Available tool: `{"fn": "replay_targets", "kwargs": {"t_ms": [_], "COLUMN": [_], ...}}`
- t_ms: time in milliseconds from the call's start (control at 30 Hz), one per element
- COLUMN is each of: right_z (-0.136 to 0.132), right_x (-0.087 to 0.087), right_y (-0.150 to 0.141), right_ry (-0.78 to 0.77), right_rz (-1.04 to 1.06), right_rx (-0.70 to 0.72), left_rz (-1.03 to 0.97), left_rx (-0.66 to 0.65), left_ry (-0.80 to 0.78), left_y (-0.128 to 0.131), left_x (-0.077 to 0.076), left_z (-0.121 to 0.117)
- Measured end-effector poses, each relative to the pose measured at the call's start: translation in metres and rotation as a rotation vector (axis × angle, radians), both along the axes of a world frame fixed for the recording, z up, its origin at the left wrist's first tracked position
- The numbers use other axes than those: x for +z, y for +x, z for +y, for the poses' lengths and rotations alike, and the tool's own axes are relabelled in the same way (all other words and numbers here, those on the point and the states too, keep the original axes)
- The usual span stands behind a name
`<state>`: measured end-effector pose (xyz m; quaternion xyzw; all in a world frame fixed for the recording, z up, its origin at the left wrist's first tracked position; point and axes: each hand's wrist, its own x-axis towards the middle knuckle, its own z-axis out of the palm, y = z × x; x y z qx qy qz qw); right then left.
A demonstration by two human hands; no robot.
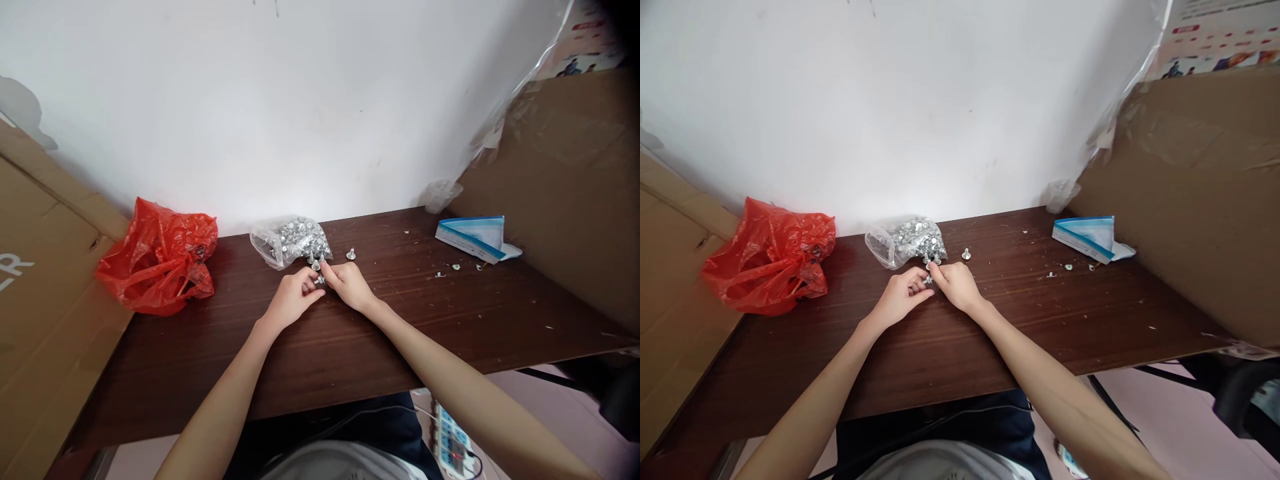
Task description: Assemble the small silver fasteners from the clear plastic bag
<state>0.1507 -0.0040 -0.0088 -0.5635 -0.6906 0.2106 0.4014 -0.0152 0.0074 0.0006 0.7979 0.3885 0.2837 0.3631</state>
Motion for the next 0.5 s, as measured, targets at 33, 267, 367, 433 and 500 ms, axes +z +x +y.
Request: {"fn": "replay_targets", "kwargs": {"t_ms": [33,267,367,433,500], "right_z": [0.0,-0.0003,-0.0001,0.0002,0.0004], "right_x": [0.0,0.0012,0.0015,0.0014,0.001], "right_y": [0.0001,0.0005,0.0006,0.0007,0.0007], "right_ry": [-0.003,-0.006,-0.015,-0.01,-0.003], "right_rz": [0.003,0.01,0.039,0.052,0.049], "right_rx": [-0.002,0.005,-0.009,-0.018,-0.019], "left_rz": [-0.007,0.002,-0.007,0.012,0.021], "left_rx": [-0.001,0.004,-0.017,-0.031,-0.026], "left_ry": [0.001,0.033,0.013,-0.011,-0.025], "left_y": [0.0,0.0002,0.0003,0.0003,0.0003], "left_x": [0.0,-0.0002,0.0013,0.002,0.0022], "left_z": [-0.0002,-0.0005,-0.0009,-0.001,-0.0009]}}
